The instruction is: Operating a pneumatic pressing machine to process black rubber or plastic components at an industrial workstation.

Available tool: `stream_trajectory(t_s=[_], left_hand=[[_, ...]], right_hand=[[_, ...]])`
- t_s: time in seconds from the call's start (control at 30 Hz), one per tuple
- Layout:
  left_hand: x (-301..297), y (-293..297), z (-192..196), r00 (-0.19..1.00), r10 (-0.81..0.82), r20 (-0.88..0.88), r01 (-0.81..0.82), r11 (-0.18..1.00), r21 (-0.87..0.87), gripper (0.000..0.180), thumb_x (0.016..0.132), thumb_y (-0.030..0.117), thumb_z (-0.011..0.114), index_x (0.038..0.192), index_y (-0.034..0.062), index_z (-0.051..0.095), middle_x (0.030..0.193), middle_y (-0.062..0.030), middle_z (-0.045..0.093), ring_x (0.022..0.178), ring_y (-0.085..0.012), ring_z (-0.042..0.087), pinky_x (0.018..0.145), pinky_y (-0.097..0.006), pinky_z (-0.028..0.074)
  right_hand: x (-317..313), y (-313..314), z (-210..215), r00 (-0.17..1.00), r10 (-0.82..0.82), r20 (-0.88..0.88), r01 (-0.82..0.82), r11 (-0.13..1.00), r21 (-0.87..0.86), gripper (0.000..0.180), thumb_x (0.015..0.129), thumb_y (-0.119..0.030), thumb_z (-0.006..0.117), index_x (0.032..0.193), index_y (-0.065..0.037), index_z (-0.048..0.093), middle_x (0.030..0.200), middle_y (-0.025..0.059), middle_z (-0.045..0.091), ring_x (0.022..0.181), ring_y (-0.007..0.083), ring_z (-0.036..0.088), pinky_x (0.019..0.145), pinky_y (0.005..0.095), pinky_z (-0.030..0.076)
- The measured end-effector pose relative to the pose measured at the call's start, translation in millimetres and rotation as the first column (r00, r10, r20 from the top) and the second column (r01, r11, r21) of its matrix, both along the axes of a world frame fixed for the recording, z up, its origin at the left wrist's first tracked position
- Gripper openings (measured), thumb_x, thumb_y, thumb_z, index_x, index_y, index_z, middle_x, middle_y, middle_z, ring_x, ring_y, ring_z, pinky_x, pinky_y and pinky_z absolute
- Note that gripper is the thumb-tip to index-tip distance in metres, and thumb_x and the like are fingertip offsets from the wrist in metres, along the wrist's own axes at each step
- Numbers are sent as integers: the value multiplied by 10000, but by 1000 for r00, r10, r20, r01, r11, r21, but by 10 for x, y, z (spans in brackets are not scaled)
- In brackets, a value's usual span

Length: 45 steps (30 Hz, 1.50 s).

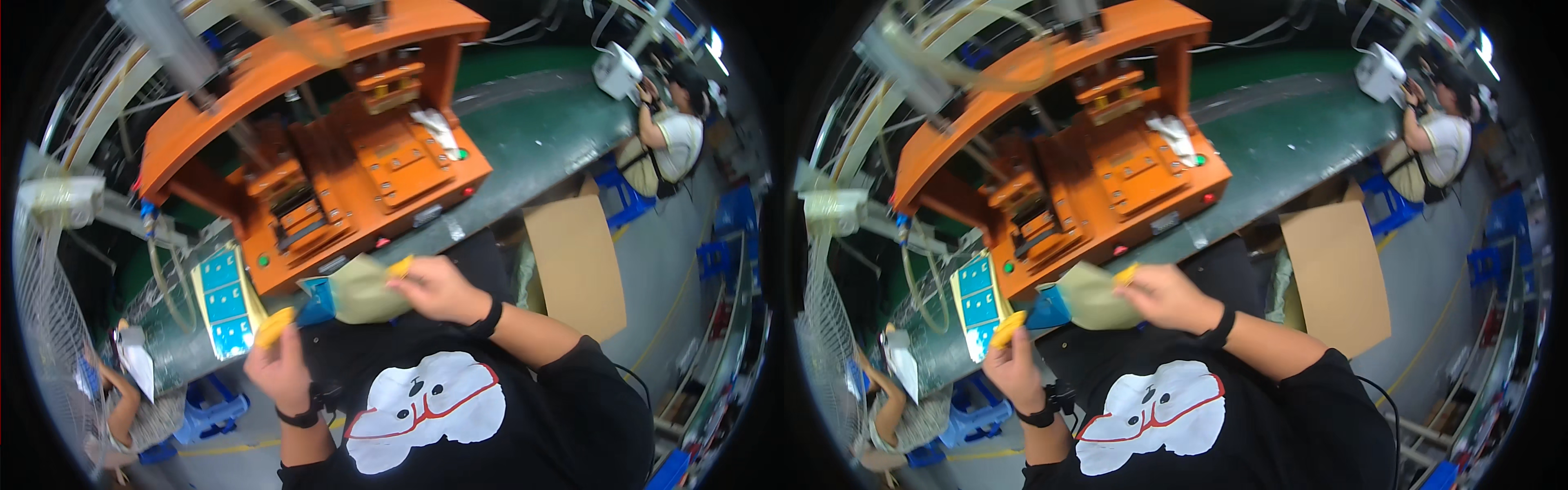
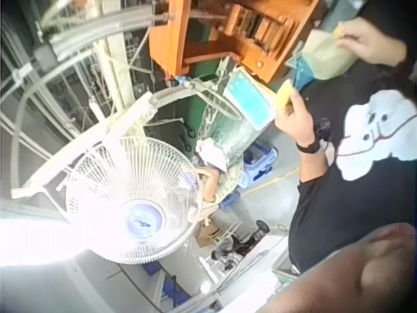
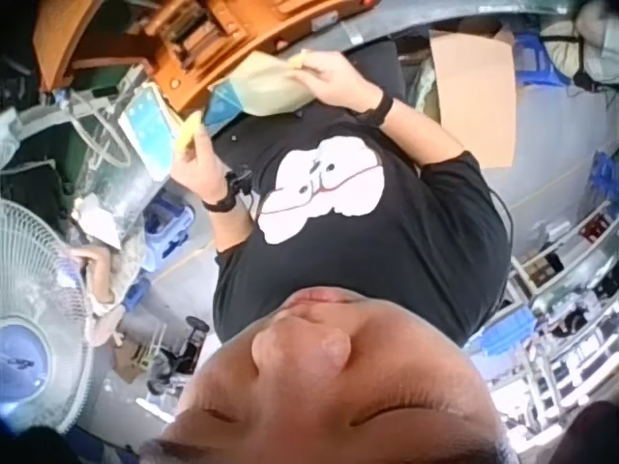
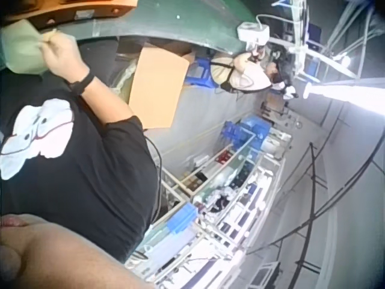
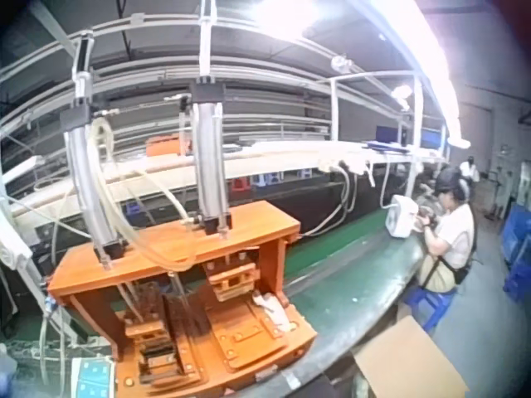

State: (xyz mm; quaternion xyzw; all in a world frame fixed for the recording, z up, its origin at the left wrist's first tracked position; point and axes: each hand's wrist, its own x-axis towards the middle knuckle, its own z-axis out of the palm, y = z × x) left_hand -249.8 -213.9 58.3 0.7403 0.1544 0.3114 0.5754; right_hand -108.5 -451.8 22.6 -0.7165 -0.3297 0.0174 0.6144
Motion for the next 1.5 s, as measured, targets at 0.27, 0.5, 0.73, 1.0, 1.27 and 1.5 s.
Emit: stream_trajectory(t_s=[0.27, 0.5, 0.73, 1.0, 1.27, 1.5], left_hand=[[179, -9, 254, 951, -310, -7, 291, 883, 368, 115, 882, 39, 721, 945, -48, 680, 1027, -187, 703, 995, -310, 656, 902, -404, 508], [582, -263, 252, 813, -523, -256, 562, 592, 577, 153, 820, -6, 742, 967, -9, 699, 1050, -158, 703, 1009, -353, 650, 897, -410, 505], [542, -261, 205, 808, -495, -320, 578, 559, 595, 174, 813, -22, 743, 979, -8, 694, 1081, -159, 693, 1035, -361, 636, 896, -423, 502], [459, -37, 87, 894, -349, -280, 446, 648, 617, 216, 783, 0, 782, 983, 22, 702, 1066, -144, 709, 1032, -376, 638, 914, -445, 493], [457, 167, 152, 976, -75, -207, 189, 765, 616, 220, 796, 36, 800, 995, 28, 708, 967, -154, 691, 901, -372, 655, 783, -424, 516], [339, 327, 505, 925, -210, -316, 363, 736, 571, 231, 796, 74, 815, 1004, 27, 726, 951, -144, 698, 905, -359, 668, 796, -400, 537]], right_hand=[[-288, -2460, -2515, 177, -496, -850, 859, 499, -112, 313, 1097, -234, 509, 1156, 49, 628, 1084, 139, 695, 939, 204, 671, 832, 378, 551], [-1785, -3349, -4368, -328, -211, -921, 902, 220, -372, 381, 1110, -240, 409, 1280, 63, 566, 1195, 191, 667, 1033, 327, 685, 875, 472, 564], [-1466, -2862, -3423, -501, 41, -865, 857, -115, -502, 458, 1057, -389, 446, 1395, -86, 384, 1070, 231, 637, 766, 352, 721, 626, 446, 608], [-281, -2268, -1689, 129, -608, -784, 752, 575, -322, 284, 1042, -352, 574, 1058, -70, 606, 806, 48, 655, 602, 114, 624, 497, 245, 463], [593, -6, 524, 885, -56, 463, 125, 985, -120, 355, 849, -184, 781, 1159, -37, 690, 1067, 145, 677, 990, 365, 649, 867, 416, 528], [906, 940, 770, 640, 196, 743, 55, 953, -299, 290, 842, -251, 782, 1042, -56, 701, 1146, 149, 650, 1114, 345, 609, 967, 456, 475]])
